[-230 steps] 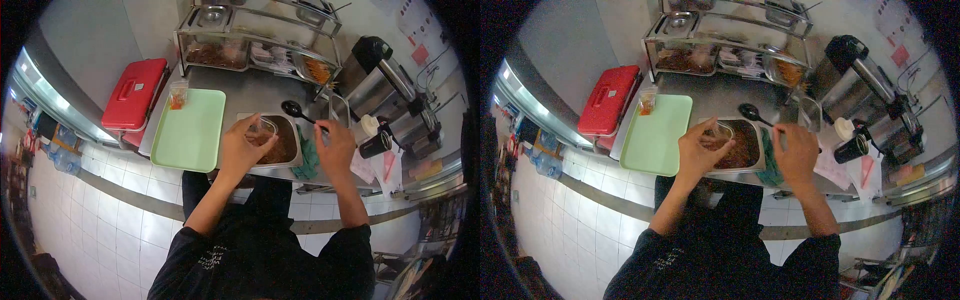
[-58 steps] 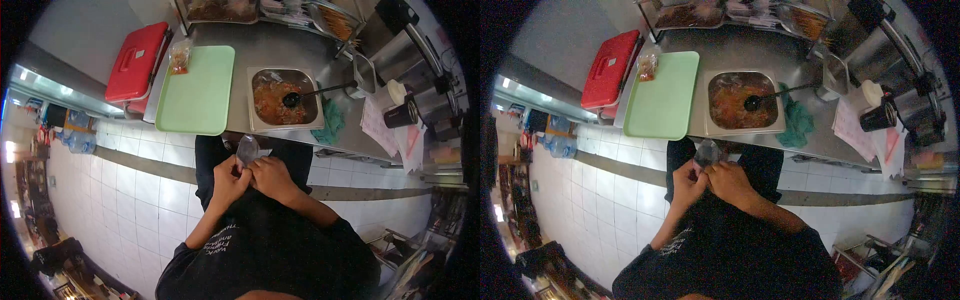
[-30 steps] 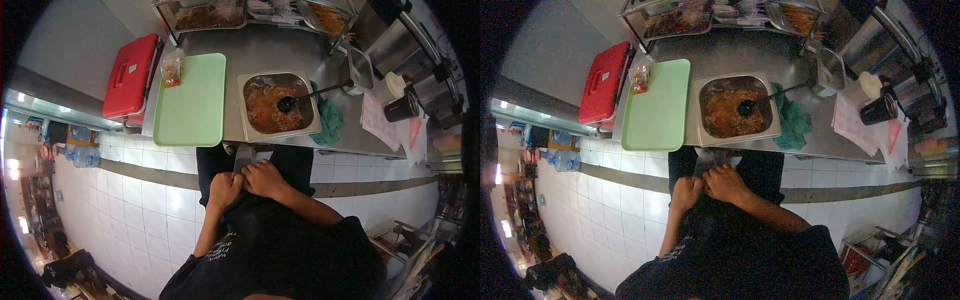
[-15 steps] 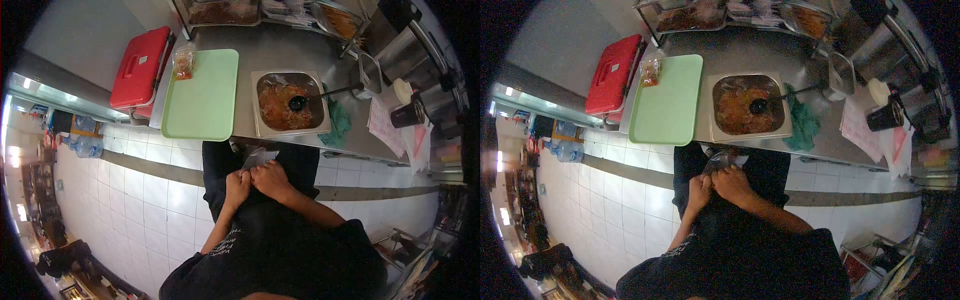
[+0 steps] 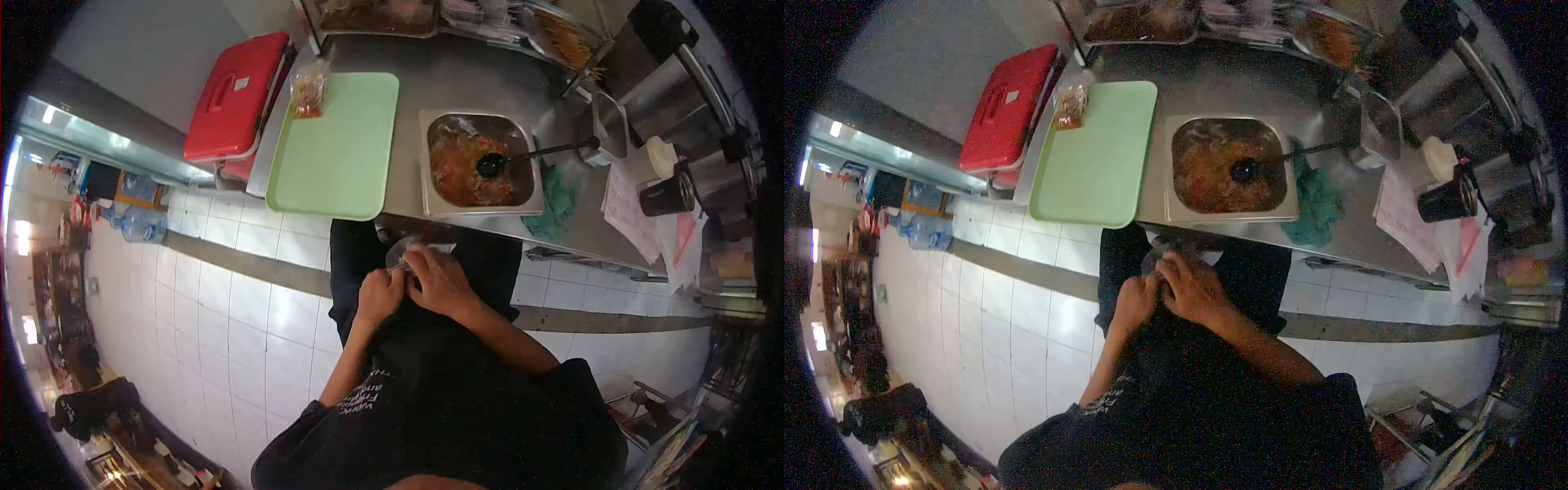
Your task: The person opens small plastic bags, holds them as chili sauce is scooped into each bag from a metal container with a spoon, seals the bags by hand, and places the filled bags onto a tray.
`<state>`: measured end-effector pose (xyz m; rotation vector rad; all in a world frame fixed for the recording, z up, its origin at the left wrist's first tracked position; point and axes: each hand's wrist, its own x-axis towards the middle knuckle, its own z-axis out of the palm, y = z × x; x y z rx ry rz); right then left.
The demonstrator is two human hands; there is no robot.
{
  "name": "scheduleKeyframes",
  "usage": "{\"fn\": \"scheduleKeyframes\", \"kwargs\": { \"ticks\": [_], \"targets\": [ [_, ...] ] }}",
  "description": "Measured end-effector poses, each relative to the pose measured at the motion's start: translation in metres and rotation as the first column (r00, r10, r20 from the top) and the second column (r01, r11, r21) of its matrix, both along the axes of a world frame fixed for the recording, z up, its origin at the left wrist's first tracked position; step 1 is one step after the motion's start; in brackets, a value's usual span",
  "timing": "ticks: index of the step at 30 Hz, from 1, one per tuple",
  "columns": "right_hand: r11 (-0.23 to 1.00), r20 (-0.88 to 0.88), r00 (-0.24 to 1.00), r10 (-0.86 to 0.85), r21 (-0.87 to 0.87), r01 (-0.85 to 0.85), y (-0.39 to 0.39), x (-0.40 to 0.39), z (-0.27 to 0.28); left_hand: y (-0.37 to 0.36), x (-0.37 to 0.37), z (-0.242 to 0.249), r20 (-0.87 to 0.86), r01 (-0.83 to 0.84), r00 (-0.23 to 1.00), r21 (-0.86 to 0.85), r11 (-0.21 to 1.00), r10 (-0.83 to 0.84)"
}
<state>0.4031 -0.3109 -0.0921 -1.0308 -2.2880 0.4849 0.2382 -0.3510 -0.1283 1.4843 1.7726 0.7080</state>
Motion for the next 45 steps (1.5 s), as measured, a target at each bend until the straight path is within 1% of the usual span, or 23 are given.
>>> {"fn": "scheduleKeyframes", "kwargs": {
  "ticks": [3, 6, 9, 12, 15, 18, 19, 21, 24, 25, 27, 28, 31, 34, 35, 37, 39, 40, 42, 43, 45],
  "targets": [
    [0.996, 0.047, 0.995, -0.09, 0.034, 0.088, 0.005, -0.001, 0.002, 0.001, -0.002, 0.007, -0.195, -0.019, 0.981, -0.02, 1.0, 0.015],
    [0.999, 0.06, 0.998, -0.012, 0.048, 0.009, 0.005, 0.003, 0.0, 0.001, -0.003, 0.016, -0.211, -0.006, 0.978, -0.036, 0.999, -0.002],
    [0.999, 0.065, 0.998, -0.016, 0.033, 0.014, -0.002, 0.003, -0.021, 0.004, 0.003, 0.032, -0.101, -0.014, 0.995, 0.001, 1.0, 0.014],
    [0.999, 0.084, 0.996, -0.02, 0.045, 0.016, -0.003, 0.002, -0.022, 0.01, 0.006, 0.028, -0.19, -0.089, 0.978, 0.022, 0.996, 0.092],
    [0.979, 0.025, 0.983, -0.179, 0.108, 0.176, -0.001, -0.004, -0.01, 0.011, 0.008, 0.024, -0.265, -0.125, 0.956, 0.029, 0.992, 0.128],
    [0.973, -0.042, 0.984, -0.173, -0.164, 0.164, 0.007, 0.0, -0.003, 0.011, 0.005, 0.03, -0.309, -0.194, 0.931, 0.03, 0.981, 0.193],
    [0.993, -0.076, 0.991, -0.107, -0.054, 0.103, 0.01, 0.003, 0.002, 0.013, 0.0, 0.029, -0.298, -0.189, 0.935, 0.033, 0.981, 0.19],
    [0.986, -0.121, 0.992, 0.04, 0.167, -0.019, 0.012, 0.009, 0.013, 0.015, -0.009, 0.03, -0.28, -0.185, 0.942, 0.032, 0.982, 0.187],
    [0.987, -0.066, 0.99, 0.12, 0.118, -0.112, 0.004, 0.002, 0.006, 0.02, -0.011, 0.039, -0.207, -0.127, 0.971, -0.031, 0.991, 0.118],
    [1.0, 0.052, 0.999, 0.014, -0.02, -0.012, 0.001, -0.003, 0.004, 0.02, -0.01, 0.04, -0.216, -0.112, 0.97, -0.012, 0.994, 0.107],
    [0.998, 0.165, 0.985, -0.053, 0.054, 0.044, 0.003, -0.003, -0.01, 0.02, -0.007, 0.041, -0.232, -0.075, 0.969, 0.026, 0.997, 0.079],
    [0.993, 0.221, 0.971, -0.09, 0.096, 0.07, 0.005, -0.001, -0.014, 0.021, -0.007, 0.038, -0.231, -0.08, 0.97, -0.004, 0.997, 0.077],
    [1.0, 0.073, 0.997, -0.01, 0.024, 0.008, 0.007, 0.007, -0.014, 0.024, -0.014, 0.031, -0.205, -0.092, 0.976, -0.065, 0.994, 0.077],
    [0.998, -0.081, 0.995, 0.063, 0.024, -0.061, 0.008, -0.002, -0.018, 0.021, -0.023, 0.029, -0.128, -0.063, 0.991, -0.111, 0.992, 0.049],
    [0.999, -0.123, 0.992, 0.01, -0.036, -0.014, 0.008, -0.004, -0.016, 0.022, -0.027, 0.024, -0.094, -0.036, 0.995, -0.135, 0.99, 0.023],
    [0.985, -0.194, 0.975, -0.105, -0.159, 0.074, 0.01, -0.006, -0.004, 0.024, -0.033, 0.031, -0.036, 0.009, 0.999, -0.181, 0.983, -0.016],
    [0.999, -0.003, 1.0, 0.012, -0.04, -0.012, 0.012, -0.002, -0.006, 0.025, -0.035, 0.042, 0.019, 0.043, 0.999, -0.228, 0.973, -0.039],
    [0.998, 0.099, 0.993, 0.065, 0.012, -0.066, 0.013, -0.001, -0.007, 0.025, -0.034, 0.042, -0.063, 0.019, 0.998, -0.174, 0.985, -0.03],
    [0.973, 0.304, 0.933, 0.193, -0.186, -0.141, 0.012, -0.001, -0.016, 0.022, -0.031, 0.04, -0.224, -0.018, 0.975, -0.063, 0.998, 0.003],
    [0.944, 0.389, 0.881, 0.269, -0.289, -0.161, 0.009, -0.001, -0.023, 0.02, -0.029, 0.038, -0.294, 0.008, 0.955, -0.085, 0.996, -0.033],
    [0.935, 0.429, 0.845, 0.319, -0.289, -0.206, 0.006, -0.001, -0.034, 0.018, -0.025, 0.035, -0.426, 0.061, 0.898, -0.13, 0.99, -0.111]
  ]
}}
